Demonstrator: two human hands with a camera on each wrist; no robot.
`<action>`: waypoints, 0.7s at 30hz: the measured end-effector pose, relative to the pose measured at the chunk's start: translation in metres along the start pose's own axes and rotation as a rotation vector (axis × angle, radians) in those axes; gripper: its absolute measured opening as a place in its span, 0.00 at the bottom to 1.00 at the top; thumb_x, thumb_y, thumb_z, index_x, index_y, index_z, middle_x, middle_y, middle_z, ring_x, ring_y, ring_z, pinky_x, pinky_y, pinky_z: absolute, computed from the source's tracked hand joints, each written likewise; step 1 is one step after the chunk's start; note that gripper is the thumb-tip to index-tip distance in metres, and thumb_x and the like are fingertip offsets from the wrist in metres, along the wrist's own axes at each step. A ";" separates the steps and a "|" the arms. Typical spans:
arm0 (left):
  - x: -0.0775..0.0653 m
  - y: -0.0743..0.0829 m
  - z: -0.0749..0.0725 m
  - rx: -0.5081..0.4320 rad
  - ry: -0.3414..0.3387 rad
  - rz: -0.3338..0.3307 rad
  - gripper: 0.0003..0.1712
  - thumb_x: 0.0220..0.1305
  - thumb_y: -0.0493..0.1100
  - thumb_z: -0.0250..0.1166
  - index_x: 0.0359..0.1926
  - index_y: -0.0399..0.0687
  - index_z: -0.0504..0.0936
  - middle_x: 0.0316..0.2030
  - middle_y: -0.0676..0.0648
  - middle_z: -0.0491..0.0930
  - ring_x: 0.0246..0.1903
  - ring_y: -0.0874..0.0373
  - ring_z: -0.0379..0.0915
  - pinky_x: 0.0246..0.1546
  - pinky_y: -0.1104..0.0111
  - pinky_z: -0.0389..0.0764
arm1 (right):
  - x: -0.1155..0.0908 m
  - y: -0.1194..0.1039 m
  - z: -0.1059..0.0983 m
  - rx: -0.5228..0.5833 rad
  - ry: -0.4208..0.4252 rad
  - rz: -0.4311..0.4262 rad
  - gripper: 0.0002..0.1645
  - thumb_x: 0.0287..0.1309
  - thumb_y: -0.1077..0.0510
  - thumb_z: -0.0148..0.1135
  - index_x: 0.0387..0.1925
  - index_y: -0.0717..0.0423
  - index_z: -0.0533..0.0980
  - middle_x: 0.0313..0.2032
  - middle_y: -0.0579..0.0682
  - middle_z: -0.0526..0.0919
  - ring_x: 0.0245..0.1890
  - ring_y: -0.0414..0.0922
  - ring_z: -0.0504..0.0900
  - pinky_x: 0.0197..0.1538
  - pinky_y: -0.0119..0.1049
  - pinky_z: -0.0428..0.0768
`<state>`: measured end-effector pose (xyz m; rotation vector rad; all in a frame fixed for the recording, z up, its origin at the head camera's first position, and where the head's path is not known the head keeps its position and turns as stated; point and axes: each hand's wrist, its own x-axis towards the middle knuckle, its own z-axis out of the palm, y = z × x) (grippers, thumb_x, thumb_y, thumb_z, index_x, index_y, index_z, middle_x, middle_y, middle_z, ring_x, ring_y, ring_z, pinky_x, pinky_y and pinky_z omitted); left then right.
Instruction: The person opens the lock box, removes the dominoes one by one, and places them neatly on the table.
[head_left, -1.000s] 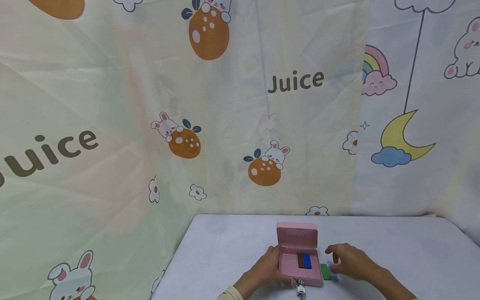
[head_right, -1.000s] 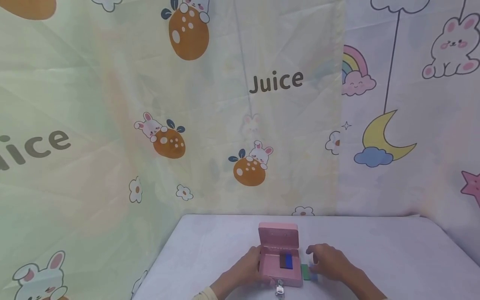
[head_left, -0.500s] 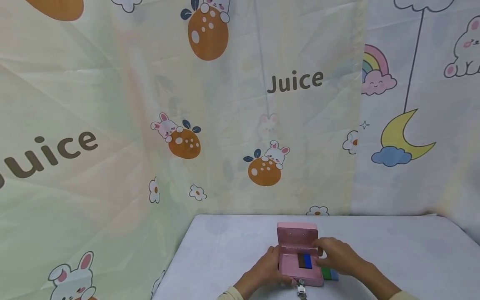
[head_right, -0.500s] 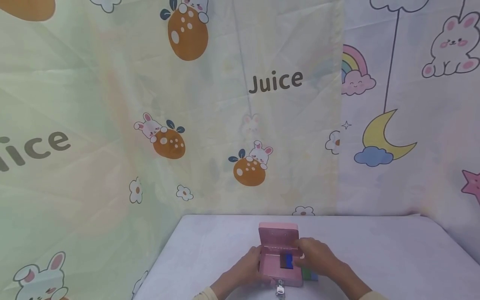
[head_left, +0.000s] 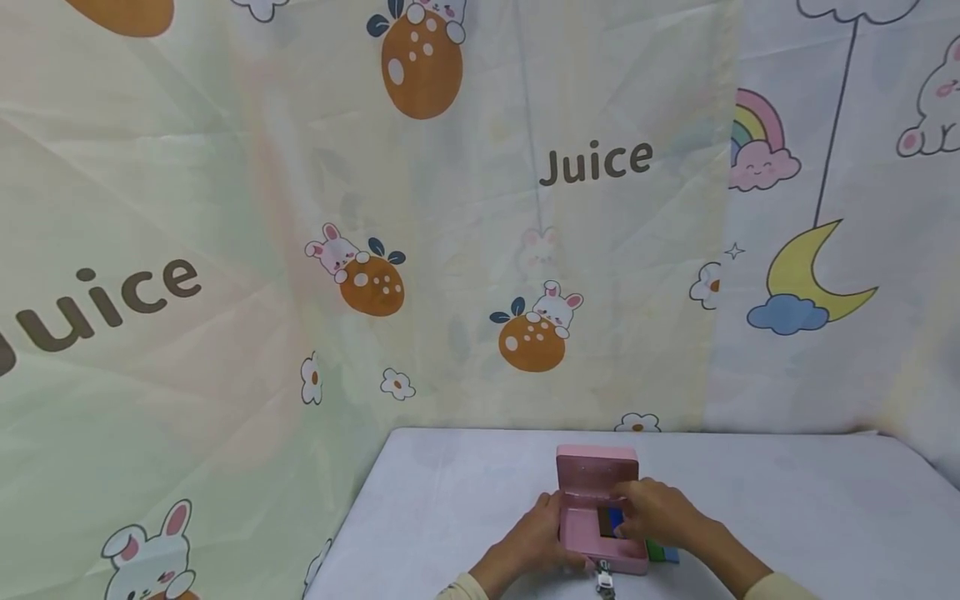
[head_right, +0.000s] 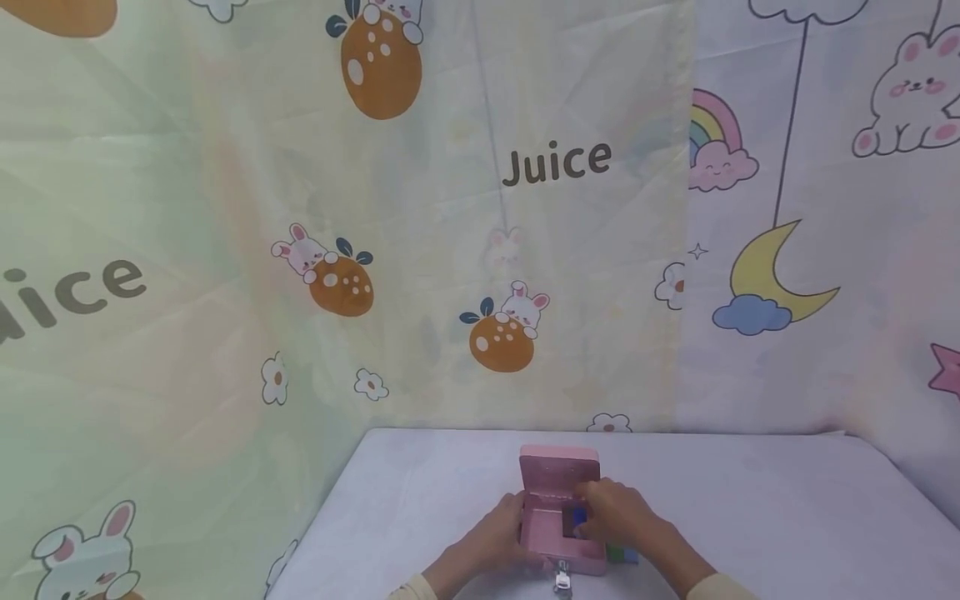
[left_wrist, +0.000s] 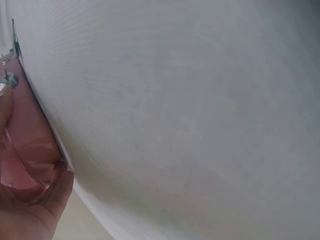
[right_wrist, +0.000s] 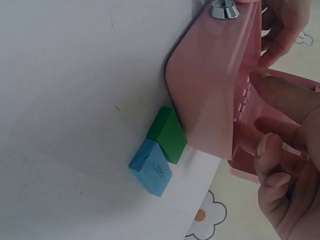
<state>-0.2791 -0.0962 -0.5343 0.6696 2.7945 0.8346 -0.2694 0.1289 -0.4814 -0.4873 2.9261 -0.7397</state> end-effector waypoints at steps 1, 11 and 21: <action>0.000 0.000 0.000 0.007 0.003 0.004 0.58 0.40 0.61 0.82 0.72 0.65 0.62 0.50 0.60 0.73 0.43 0.70 0.67 0.53 0.66 0.78 | 0.001 0.000 0.002 -0.007 0.001 -0.001 0.25 0.40 0.57 0.82 0.44 0.54 0.83 0.24 0.41 0.78 0.27 0.40 0.73 0.32 0.36 0.76; -0.001 0.001 -0.001 0.013 0.002 0.000 0.58 0.41 0.60 0.83 0.72 0.63 0.62 0.50 0.60 0.73 0.44 0.70 0.67 0.53 0.67 0.78 | 0.011 0.006 0.014 -0.066 -0.020 0.008 0.20 0.39 0.57 0.83 0.35 0.52 0.81 0.22 0.43 0.76 0.25 0.43 0.72 0.33 0.41 0.76; 0.001 0.002 0.000 0.007 -0.007 -0.028 0.56 0.42 0.58 0.83 0.71 0.65 0.63 0.50 0.60 0.72 0.43 0.70 0.67 0.54 0.67 0.78 | 0.020 -0.001 0.022 -0.100 -0.043 -0.008 0.22 0.38 0.58 0.83 0.37 0.55 0.82 0.29 0.47 0.83 0.28 0.43 0.76 0.42 0.48 0.83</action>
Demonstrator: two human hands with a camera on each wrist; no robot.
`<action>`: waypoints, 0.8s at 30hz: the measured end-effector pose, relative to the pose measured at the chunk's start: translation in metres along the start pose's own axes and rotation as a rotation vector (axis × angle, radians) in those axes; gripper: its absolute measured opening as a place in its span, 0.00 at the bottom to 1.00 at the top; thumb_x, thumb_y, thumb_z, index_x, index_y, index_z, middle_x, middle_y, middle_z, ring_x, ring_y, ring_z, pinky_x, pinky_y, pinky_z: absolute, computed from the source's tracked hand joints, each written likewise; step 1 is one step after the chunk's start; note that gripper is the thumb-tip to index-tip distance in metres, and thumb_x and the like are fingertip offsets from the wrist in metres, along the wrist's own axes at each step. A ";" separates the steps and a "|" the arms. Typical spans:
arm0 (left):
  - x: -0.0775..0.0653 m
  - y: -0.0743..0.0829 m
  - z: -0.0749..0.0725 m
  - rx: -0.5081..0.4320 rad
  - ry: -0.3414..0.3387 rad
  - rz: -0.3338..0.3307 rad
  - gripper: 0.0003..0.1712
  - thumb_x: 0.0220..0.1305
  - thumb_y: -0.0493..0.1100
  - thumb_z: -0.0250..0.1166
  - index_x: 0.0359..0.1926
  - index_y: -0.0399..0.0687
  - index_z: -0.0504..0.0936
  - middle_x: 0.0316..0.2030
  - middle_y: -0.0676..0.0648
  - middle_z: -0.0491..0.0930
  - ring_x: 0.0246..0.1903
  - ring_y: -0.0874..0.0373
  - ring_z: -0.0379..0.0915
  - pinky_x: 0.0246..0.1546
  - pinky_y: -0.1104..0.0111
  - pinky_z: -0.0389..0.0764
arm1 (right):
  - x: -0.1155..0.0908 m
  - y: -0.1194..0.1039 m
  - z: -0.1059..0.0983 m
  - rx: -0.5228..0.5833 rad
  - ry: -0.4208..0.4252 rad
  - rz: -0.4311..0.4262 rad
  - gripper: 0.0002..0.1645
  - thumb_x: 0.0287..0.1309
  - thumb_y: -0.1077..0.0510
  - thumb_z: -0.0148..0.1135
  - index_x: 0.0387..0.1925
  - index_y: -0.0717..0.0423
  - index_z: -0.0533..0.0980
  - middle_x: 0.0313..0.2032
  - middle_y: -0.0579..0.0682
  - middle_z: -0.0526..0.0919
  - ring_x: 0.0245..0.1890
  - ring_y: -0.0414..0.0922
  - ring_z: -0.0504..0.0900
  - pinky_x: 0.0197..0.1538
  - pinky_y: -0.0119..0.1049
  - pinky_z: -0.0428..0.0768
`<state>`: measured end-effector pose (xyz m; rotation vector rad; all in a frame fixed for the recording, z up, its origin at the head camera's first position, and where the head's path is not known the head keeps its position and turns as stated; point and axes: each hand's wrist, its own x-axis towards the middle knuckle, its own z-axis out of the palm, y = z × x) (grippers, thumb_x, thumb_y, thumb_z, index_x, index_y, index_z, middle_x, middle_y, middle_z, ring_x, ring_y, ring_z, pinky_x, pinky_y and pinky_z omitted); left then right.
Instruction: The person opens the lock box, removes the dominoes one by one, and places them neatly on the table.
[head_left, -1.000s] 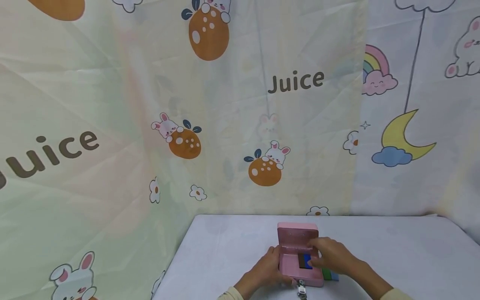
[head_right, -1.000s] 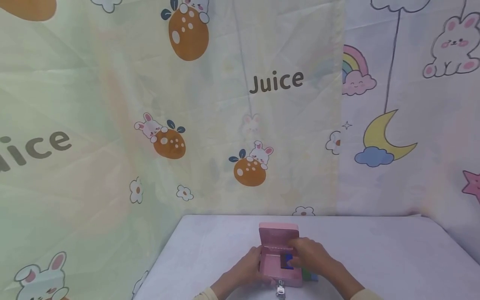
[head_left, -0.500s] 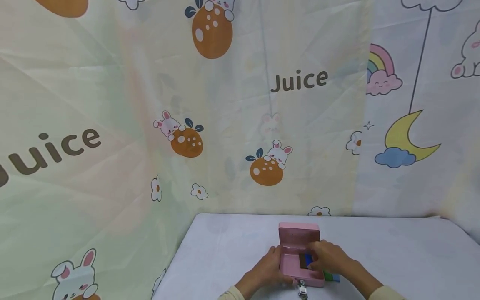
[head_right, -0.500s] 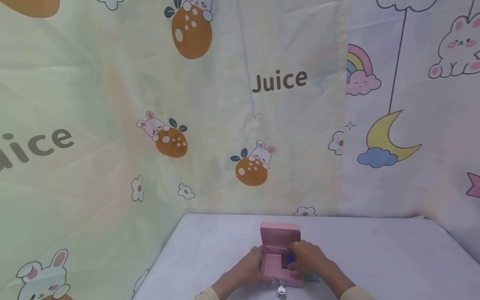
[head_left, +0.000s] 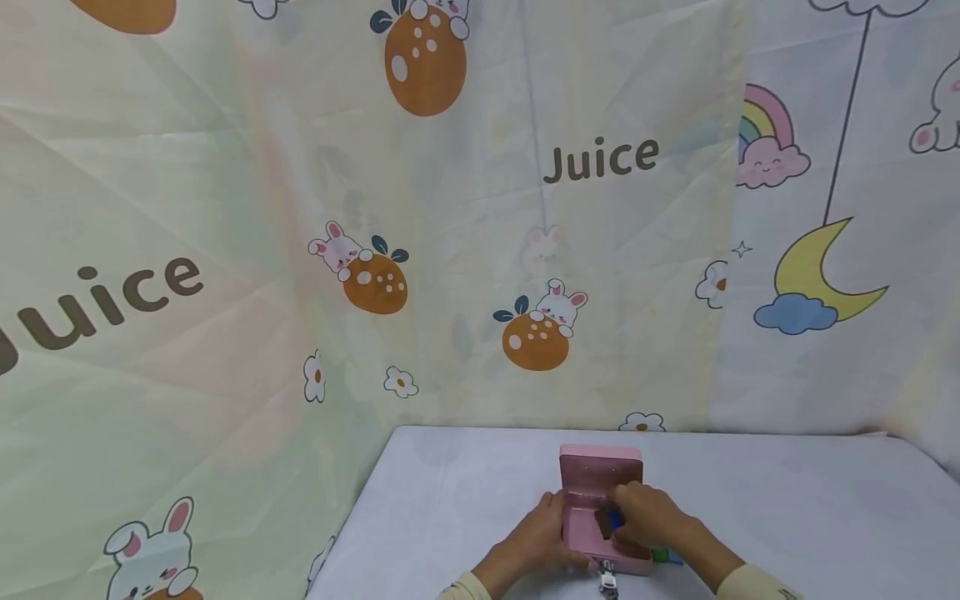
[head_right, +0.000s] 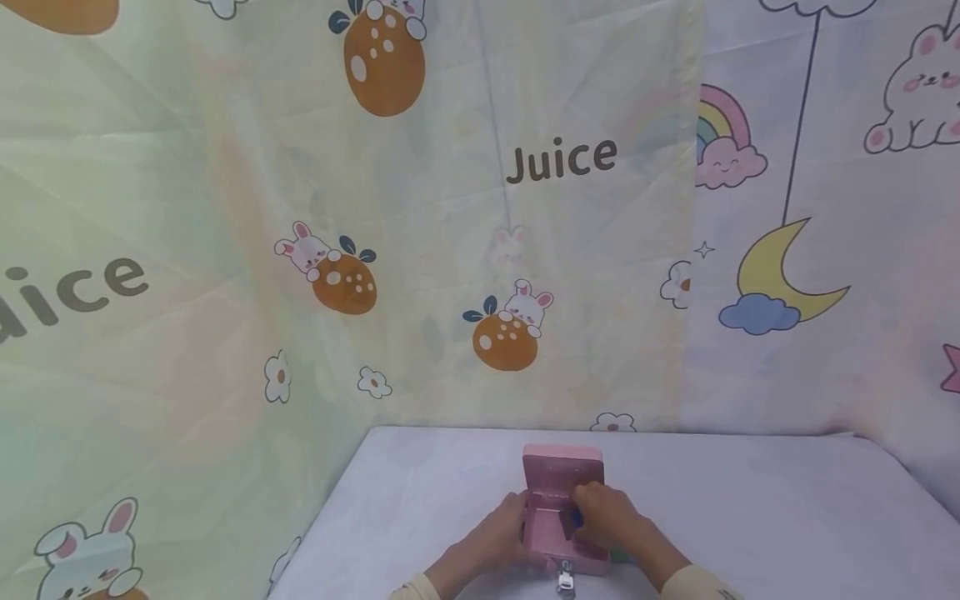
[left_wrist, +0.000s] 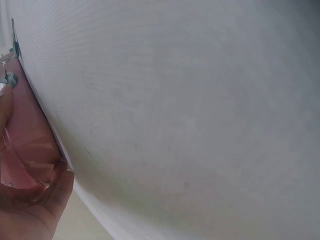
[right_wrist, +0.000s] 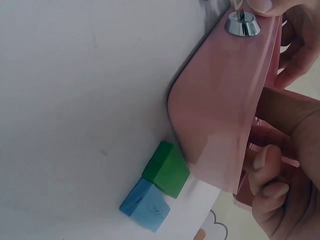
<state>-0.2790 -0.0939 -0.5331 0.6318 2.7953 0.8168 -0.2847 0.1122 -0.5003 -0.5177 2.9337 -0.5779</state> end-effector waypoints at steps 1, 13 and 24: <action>0.000 0.000 0.000 0.004 0.001 -0.001 0.56 0.42 0.59 0.83 0.71 0.65 0.63 0.50 0.60 0.72 0.43 0.70 0.67 0.54 0.67 0.78 | 0.001 -0.001 0.001 -0.002 0.002 -0.004 0.23 0.37 0.58 0.83 0.37 0.55 0.82 0.29 0.47 0.83 0.28 0.43 0.76 0.42 0.48 0.83; -0.004 0.000 -0.005 0.041 0.018 0.067 0.62 0.41 0.62 0.82 0.74 0.55 0.60 0.49 0.56 0.73 0.42 0.71 0.66 0.50 0.71 0.77 | -0.001 -0.012 0.003 -0.024 -0.003 -0.044 0.23 0.36 0.61 0.83 0.37 0.56 0.81 0.30 0.46 0.83 0.33 0.45 0.79 0.43 0.51 0.83; -0.005 0.001 -0.005 0.035 0.015 0.060 0.61 0.40 0.62 0.82 0.74 0.58 0.60 0.50 0.57 0.73 0.43 0.71 0.66 0.51 0.70 0.77 | 0.002 -0.017 0.003 -0.049 -0.075 -0.042 0.25 0.36 0.64 0.83 0.41 0.53 0.84 0.35 0.45 0.86 0.36 0.45 0.81 0.49 0.52 0.82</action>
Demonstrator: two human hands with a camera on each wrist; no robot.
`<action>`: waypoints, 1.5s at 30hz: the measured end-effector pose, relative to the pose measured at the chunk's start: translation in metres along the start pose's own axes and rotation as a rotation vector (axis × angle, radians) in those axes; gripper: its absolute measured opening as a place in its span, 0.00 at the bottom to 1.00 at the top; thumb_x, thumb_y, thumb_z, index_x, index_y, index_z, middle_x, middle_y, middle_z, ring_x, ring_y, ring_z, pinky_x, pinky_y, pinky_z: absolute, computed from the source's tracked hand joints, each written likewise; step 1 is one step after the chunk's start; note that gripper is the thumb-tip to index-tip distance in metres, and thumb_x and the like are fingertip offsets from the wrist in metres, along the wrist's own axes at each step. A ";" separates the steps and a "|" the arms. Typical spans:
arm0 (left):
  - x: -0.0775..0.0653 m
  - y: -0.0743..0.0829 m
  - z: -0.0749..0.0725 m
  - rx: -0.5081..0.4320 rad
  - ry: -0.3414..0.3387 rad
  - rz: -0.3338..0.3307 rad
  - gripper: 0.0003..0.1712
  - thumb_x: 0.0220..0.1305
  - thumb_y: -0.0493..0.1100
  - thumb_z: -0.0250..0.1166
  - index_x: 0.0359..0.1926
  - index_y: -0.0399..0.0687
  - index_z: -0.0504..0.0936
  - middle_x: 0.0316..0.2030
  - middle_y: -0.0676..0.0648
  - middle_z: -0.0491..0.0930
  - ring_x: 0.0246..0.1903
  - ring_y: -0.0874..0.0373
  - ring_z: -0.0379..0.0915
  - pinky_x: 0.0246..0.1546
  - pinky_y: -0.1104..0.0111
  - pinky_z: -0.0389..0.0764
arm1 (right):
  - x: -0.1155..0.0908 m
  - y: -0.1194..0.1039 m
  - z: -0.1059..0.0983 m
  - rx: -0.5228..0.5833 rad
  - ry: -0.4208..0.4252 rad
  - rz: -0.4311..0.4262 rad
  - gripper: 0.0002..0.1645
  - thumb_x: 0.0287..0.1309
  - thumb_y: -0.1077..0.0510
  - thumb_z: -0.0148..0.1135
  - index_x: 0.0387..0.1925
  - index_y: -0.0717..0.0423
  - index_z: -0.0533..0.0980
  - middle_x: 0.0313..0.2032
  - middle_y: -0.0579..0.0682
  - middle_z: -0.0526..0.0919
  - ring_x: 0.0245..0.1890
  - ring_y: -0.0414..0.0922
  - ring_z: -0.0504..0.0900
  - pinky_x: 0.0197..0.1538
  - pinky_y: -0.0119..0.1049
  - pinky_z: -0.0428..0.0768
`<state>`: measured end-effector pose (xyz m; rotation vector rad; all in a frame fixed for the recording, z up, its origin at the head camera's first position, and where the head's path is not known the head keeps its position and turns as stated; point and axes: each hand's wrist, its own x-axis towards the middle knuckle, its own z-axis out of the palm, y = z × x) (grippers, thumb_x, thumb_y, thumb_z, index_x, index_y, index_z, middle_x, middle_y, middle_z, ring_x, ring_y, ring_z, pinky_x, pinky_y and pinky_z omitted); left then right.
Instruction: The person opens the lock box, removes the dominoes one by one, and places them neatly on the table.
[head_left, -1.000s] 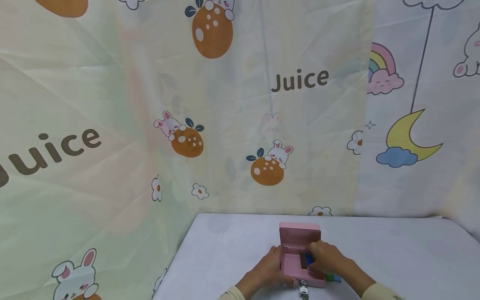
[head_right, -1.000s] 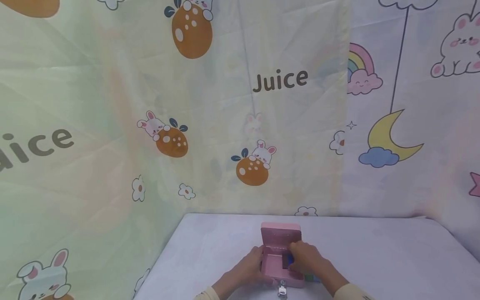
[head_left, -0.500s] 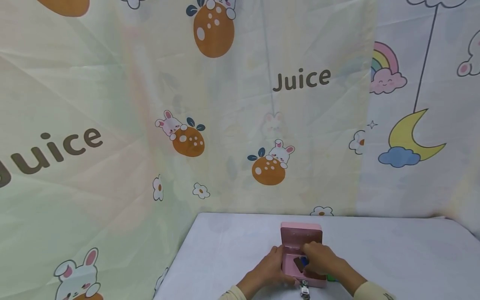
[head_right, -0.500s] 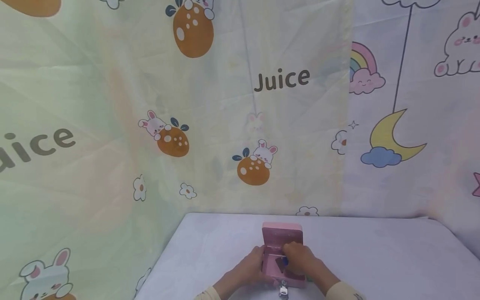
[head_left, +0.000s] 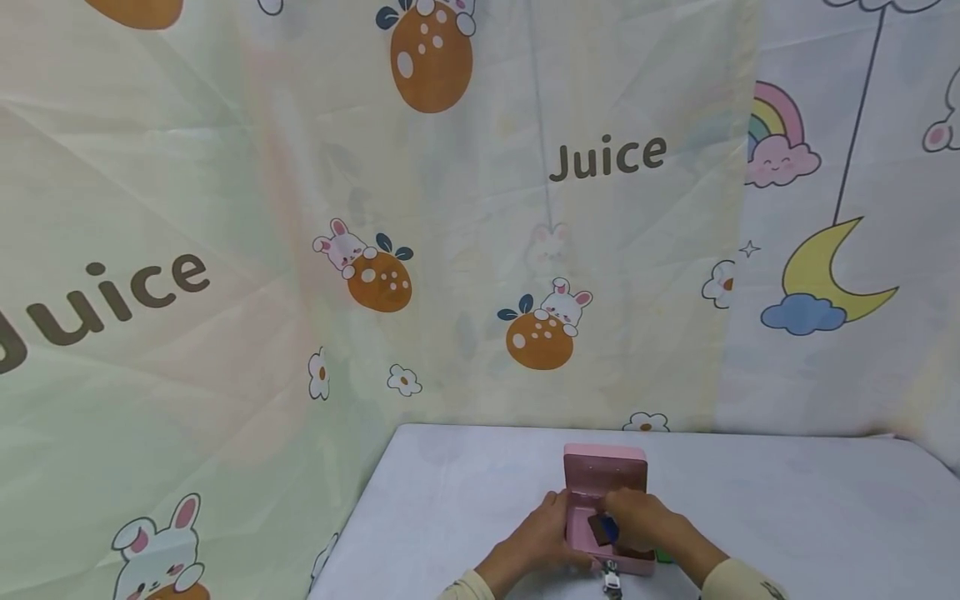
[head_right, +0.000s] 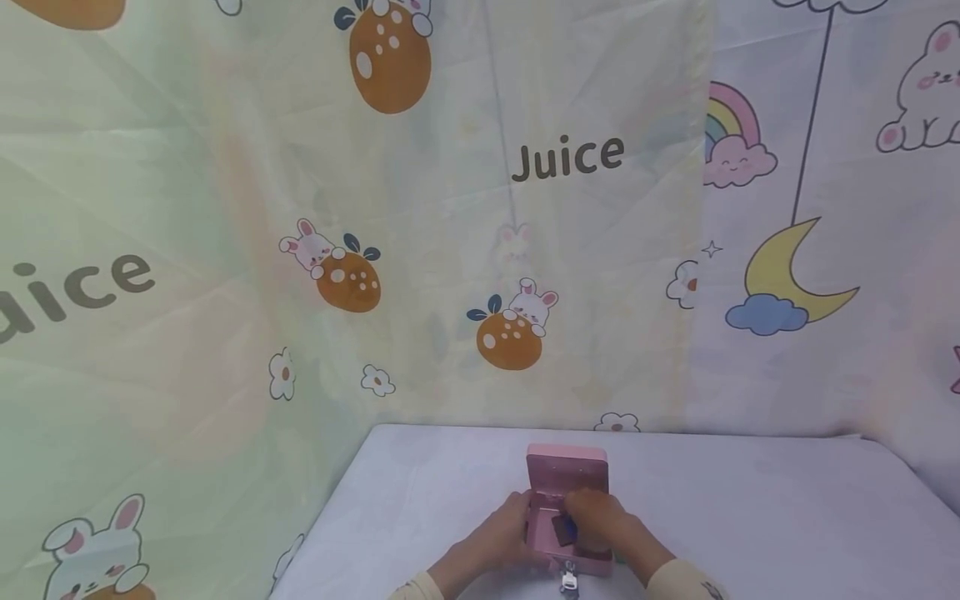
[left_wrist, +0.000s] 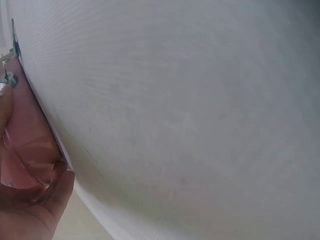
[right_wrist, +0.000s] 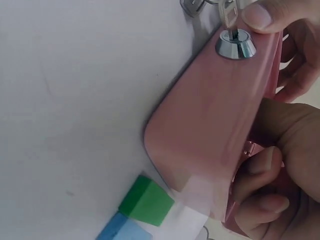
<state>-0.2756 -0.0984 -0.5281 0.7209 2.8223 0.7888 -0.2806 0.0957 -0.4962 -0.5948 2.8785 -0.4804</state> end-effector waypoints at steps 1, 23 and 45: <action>0.000 0.000 0.000 -0.001 0.001 0.000 0.61 0.40 0.61 0.83 0.74 0.58 0.60 0.50 0.56 0.73 0.43 0.71 0.66 0.51 0.70 0.77 | 0.001 -0.001 0.001 -0.004 0.008 -0.009 0.25 0.35 0.63 0.83 0.41 0.53 0.84 0.35 0.45 0.87 0.35 0.44 0.81 0.49 0.52 0.83; -0.001 0.002 0.001 0.024 0.016 -0.055 0.59 0.39 0.62 0.83 0.70 0.55 0.64 0.49 0.54 0.73 0.43 0.68 0.72 0.50 0.69 0.79 | 0.010 -0.007 0.020 -0.077 0.166 -0.158 0.27 0.34 0.49 0.85 0.39 0.54 0.83 0.31 0.44 0.85 0.30 0.38 0.76 0.43 0.44 0.82; 0.002 0.003 0.003 -0.002 -0.013 -0.087 0.57 0.40 0.62 0.82 0.70 0.59 0.63 0.51 0.53 0.73 0.45 0.66 0.73 0.53 0.67 0.79 | 0.011 -0.010 0.026 0.115 0.155 -0.125 0.39 0.35 0.54 0.85 0.52 0.58 0.77 0.46 0.54 0.86 0.42 0.48 0.83 0.56 0.58 0.79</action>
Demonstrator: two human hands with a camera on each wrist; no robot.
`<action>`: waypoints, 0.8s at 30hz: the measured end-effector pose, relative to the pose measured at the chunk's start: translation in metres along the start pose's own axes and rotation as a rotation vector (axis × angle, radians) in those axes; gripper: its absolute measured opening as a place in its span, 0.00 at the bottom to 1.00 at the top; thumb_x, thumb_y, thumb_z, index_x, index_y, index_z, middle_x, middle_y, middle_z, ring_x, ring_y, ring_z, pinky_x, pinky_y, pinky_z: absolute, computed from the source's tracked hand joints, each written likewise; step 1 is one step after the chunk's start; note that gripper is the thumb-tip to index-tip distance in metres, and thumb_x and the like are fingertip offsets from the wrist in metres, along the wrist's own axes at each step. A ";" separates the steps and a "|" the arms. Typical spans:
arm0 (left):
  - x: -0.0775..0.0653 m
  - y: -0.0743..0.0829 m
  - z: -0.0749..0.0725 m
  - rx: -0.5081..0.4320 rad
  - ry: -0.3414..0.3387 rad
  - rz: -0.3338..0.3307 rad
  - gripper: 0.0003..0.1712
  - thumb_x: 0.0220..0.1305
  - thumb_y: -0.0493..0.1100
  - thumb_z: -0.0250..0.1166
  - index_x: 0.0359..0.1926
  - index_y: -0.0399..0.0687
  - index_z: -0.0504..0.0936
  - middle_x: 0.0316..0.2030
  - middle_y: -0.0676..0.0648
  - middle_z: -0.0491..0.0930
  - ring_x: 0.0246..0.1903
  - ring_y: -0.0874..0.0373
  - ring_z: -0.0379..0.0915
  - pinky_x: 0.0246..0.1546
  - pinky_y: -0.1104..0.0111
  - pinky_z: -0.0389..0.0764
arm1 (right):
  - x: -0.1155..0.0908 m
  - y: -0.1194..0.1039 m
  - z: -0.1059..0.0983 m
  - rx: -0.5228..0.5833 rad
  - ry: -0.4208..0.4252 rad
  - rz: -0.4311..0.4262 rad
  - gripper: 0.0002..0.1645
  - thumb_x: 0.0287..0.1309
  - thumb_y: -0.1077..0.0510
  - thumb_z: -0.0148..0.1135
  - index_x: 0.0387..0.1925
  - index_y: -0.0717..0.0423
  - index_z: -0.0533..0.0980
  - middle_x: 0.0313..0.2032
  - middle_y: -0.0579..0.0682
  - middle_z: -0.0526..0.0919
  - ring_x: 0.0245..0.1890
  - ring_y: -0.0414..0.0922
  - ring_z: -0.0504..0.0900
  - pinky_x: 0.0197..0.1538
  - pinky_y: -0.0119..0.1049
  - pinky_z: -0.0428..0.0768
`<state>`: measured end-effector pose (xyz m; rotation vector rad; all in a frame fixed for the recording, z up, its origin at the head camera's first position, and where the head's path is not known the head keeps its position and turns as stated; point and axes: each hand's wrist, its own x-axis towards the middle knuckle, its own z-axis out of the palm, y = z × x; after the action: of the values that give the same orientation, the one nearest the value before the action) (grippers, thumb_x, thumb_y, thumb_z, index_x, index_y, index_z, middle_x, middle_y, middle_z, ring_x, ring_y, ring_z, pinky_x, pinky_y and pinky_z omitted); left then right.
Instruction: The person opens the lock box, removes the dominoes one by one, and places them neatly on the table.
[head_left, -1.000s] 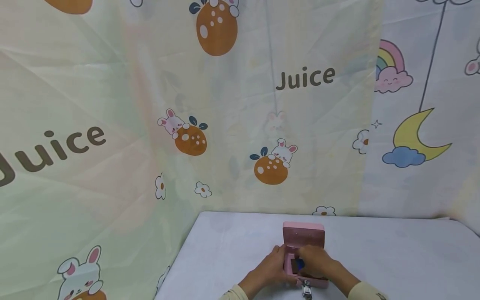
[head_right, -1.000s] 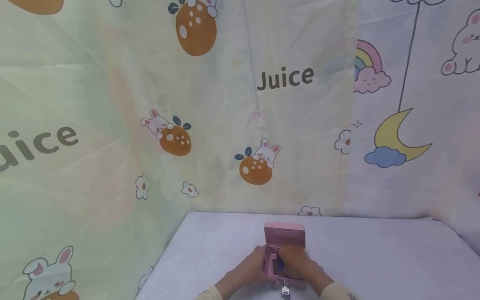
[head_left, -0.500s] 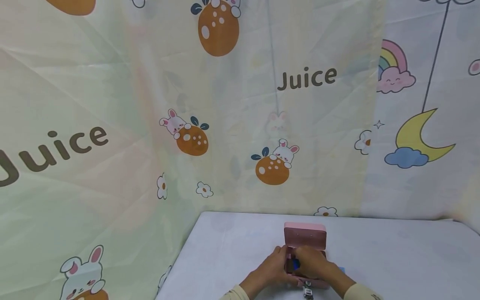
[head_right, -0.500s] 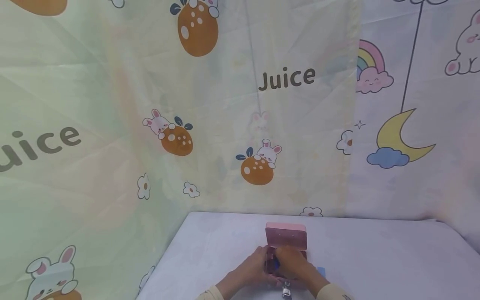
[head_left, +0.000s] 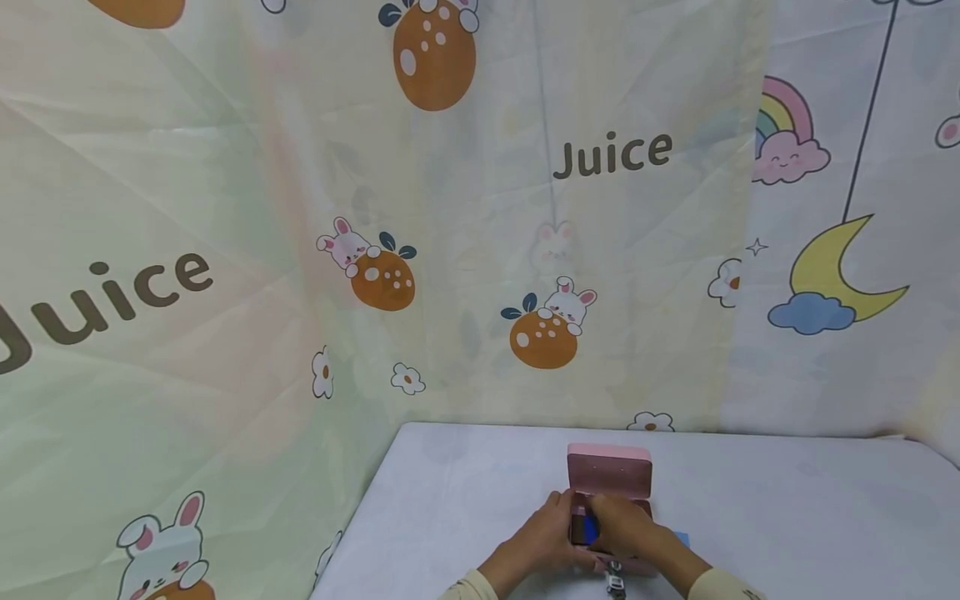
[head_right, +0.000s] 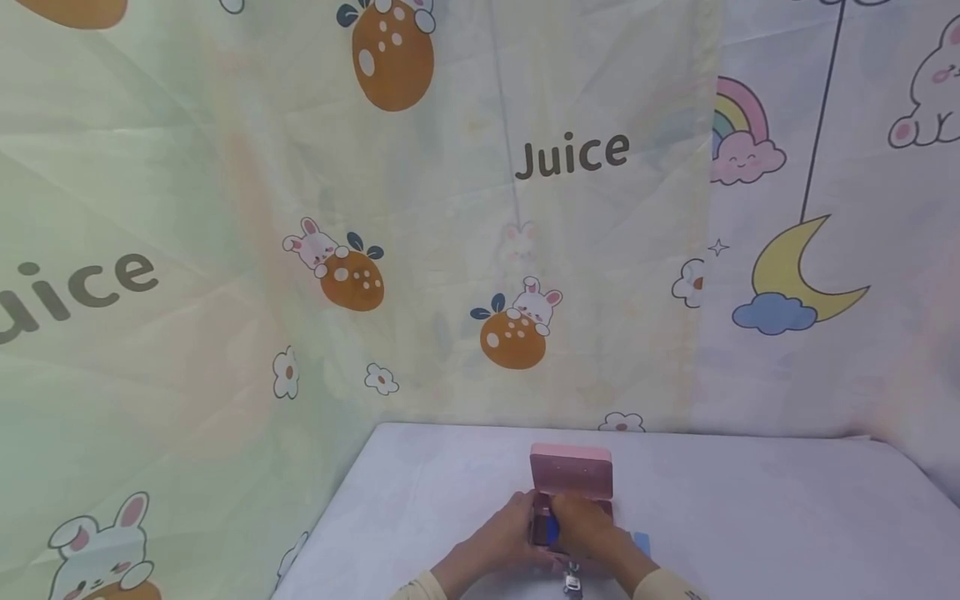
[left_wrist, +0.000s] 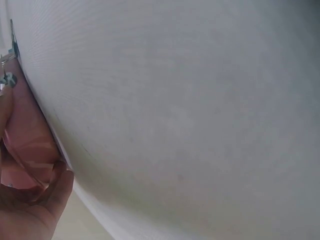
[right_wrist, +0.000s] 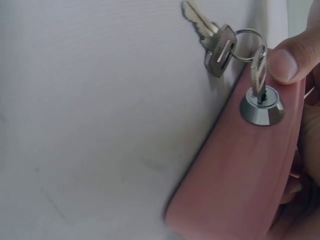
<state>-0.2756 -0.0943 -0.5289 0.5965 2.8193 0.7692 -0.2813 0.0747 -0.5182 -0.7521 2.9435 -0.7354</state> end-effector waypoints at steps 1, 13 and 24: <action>0.000 0.000 0.000 0.000 0.000 -0.001 0.57 0.40 0.62 0.82 0.70 0.60 0.63 0.51 0.53 0.73 0.45 0.66 0.73 0.53 0.67 0.79 | 0.000 -0.001 0.000 0.007 0.003 0.003 0.40 0.35 0.55 0.86 0.53 0.58 0.77 0.47 0.54 0.86 0.44 0.49 0.83 0.57 0.58 0.78; 0.001 0.000 0.002 0.001 -0.011 -0.019 0.56 0.42 0.61 0.82 0.70 0.60 0.63 0.51 0.53 0.73 0.45 0.67 0.73 0.53 0.67 0.79 | -0.001 0.000 0.002 0.037 -0.022 0.052 0.37 0.37 0.63 0.83 0.54 0.56 0.77 0.47 0.53 0.85 0.45 0.48 0.83 0.58 0.58 0.77; 0.002 -0.002 0.003 0.032 0.013 0.008 0.58 0.39 0.62 0.83 0.70 0.58 0.64 0.49 0.53 0.73 0.42 0.67 0.72 0.50 0.69 0.79 | -0.002 0.003 -0.003 -0.020 -0.028 0.019 0.32 0.36 0.55 0.85 0.47 0.56 0.81 0.37 0.47 0.86 0.36 0.42 0.81 0.51 0.53 0.82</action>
<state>-0.2773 -0.0936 -0.5321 0.6096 2.8483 0.7328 -0.2817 0.0794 -0.5170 -0.7284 2.9329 -0.6886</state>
